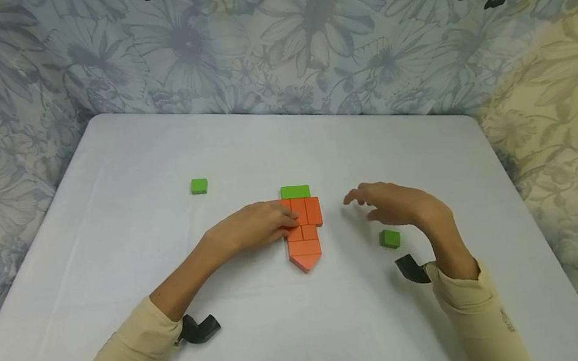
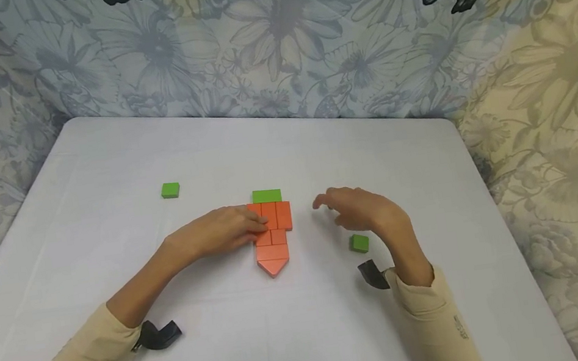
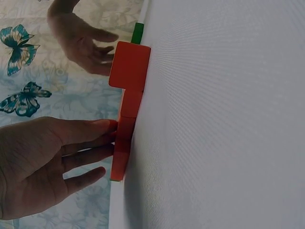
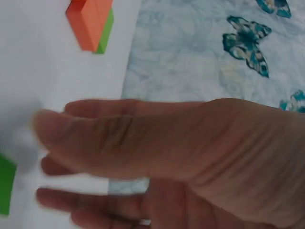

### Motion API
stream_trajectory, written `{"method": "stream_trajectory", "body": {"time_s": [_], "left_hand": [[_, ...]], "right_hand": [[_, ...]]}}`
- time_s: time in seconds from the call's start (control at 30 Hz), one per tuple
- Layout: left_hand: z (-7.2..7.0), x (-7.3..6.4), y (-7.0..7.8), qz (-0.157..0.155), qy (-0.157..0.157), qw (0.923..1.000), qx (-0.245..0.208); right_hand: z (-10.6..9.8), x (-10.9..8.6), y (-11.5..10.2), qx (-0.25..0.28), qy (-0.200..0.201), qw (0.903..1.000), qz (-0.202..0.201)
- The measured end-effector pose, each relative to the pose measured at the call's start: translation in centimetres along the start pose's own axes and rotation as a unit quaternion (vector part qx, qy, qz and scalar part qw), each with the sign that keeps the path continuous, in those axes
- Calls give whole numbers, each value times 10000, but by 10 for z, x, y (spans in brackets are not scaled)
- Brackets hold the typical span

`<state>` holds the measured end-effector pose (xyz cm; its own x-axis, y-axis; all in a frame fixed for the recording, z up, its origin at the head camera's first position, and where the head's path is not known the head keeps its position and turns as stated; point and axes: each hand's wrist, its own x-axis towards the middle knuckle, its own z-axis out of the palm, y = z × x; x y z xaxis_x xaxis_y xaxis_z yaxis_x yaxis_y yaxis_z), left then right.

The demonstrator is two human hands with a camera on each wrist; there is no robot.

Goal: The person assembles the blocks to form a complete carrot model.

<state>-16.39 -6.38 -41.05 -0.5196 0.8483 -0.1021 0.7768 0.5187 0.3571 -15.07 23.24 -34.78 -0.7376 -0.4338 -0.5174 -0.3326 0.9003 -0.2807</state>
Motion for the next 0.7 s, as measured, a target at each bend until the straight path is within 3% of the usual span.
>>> {"method": "stream_trajectory", "body": {"time_s": [0.13, 0.23, 0.37, 0.53, 0.7], "left_hand": [[0, 0, 0, -11, -12, 10000, -55], [0, 0, 1, -16, -20, 9999, -127], [-1, 0, 1, 23, -11, 9999, -138], [-1, -1, 1, 27, 2, 9999, -103], [-1, 0, 1, 106, 46, 9999, -13]], "right_hand": [[7, -18, 13, 292, -579, 9963, 567], [17, -24, 23, 485, -671, 9946, 625], [29, -24, 34, 668, -482, 9956, 447], [33, -28, 42, 608, -149, 9966, 534], [34, -30, 46, 401, 224, 9988, 143]]}}
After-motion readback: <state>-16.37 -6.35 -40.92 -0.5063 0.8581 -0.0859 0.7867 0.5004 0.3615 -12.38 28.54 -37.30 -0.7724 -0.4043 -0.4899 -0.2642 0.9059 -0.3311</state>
